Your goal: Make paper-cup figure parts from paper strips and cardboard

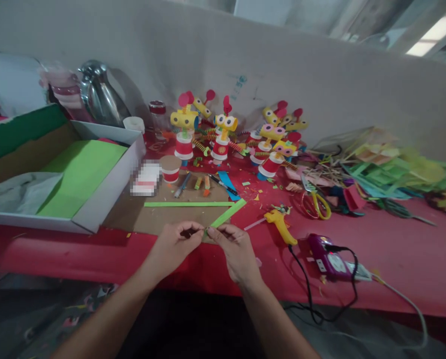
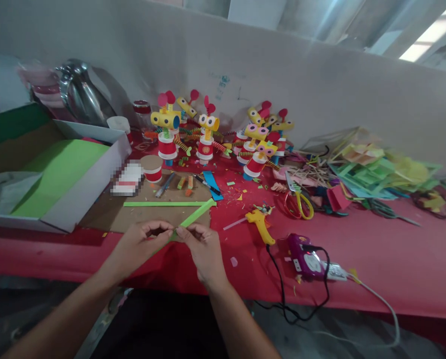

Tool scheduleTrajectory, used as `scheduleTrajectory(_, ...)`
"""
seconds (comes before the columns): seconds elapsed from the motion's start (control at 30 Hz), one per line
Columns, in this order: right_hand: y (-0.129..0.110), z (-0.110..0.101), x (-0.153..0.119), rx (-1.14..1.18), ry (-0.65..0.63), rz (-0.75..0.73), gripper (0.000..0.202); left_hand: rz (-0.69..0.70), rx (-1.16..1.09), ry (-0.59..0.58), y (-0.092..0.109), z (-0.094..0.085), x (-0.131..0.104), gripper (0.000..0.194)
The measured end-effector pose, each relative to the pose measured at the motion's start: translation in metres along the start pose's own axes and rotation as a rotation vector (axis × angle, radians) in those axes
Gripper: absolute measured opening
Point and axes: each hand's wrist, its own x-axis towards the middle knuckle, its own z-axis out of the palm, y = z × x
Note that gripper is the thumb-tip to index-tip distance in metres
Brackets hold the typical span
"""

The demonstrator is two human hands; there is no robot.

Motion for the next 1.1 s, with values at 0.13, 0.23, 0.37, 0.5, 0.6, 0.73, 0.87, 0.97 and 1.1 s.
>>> scheduleTrajectory(0.13, 0.001, -0.001, 0.0, 0.131, 0.008, 0.04, 0.014, 0.028, 0.0, -0.055, -0.002, -0.003, -0.002, 0.02)
scheduleTrajectory(0.23, -0.002, -0.006, 0.001, 0.228, 0.056, 0.06, 0.012, -0.013, 0.029, -0.079, -0.001, -0.004, -0.003, 0.019)
scheduleTrajectory(0.37, -0.012, -0.026, 0.014, 0.331, 0.233, 0.007, 0.014, -0.097, 0.099, -0.122, 0.003, -0.008, -0.004, 0.019)
scheduleTrajectory(0.5, -0.03, -0.061, 0.024, 0.302, 0.46, -0.197, 0.014, -0.11, 0.299, -0.094, 0.002, -0.015, -0.008, 0.018)
scheduleTrajectory(0.6, -0.042, -0.07, 0.016, -0.204, 0.483, -0.493, 0.009, 0.031, 0.545, 0.007, -0.001, -0.016, -0.009, 0.019)
scheduleTrajectory(0.73, -0.046, -0.042, -0.007, -1.118, 0.06, -0.677, 0.029, 0.383, 0.883, 0.038, 0.002, -0.009, -0.009, 0.024)
scheduleTrajectory(0.87, -0.037, -0.013, -0.015, -1.341, -0.173, -0.625, 0.013, 0.583, 1.022, 0.006, 0.009, -0.006, -0.011, 0.024)
scheduleTrajectory(0.97, -0.034, -0.025, -0.012, -1.338, -0.187, -0.613, 0.017, 0.607, 1.096, 0.106, 0.011, -0.019, -0.01, 0.027)
scheduleTrajectory(1.1, -0.035, -0.068, -0.006, -1.311, 0.006, -0.627, 0.017, 0.577, 1.192, 0.243, 0.005, -0.044, -0.006, 0.028)
